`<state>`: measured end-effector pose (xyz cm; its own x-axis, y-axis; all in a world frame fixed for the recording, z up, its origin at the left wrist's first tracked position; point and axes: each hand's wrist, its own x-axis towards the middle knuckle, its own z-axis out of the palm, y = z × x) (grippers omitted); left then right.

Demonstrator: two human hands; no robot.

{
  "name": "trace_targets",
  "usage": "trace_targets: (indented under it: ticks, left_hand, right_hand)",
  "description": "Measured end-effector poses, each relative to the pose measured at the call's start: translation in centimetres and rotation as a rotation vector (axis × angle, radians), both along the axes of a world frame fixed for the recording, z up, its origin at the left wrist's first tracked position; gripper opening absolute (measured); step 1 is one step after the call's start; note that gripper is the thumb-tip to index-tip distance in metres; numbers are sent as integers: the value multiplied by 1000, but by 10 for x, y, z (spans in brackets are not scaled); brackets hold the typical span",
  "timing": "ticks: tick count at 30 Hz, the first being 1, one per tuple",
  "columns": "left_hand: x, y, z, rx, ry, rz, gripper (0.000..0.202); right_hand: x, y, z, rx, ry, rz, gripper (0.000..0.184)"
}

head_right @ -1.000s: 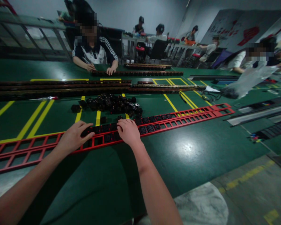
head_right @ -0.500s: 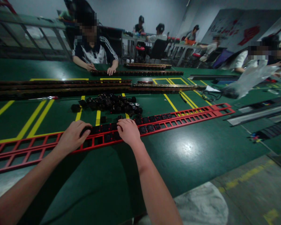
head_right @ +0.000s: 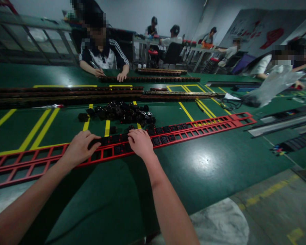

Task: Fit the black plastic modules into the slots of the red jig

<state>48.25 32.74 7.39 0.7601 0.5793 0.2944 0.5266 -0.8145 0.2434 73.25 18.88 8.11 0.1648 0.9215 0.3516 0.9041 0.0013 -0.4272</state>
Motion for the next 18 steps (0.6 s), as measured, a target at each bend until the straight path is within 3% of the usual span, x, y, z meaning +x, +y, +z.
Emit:
trace_targets:
  ticks: [8, 18]
  left_hand:
    - [2, -2, -1, -8, 17, 11, 31]
    - [4, -5, 1, -129, 3, -38, 36]
  right_hand:
    - [1, 1, 0, -4, 15, 7, 21]
    - [-1, 0, 1, 5, 19, 5, 20]
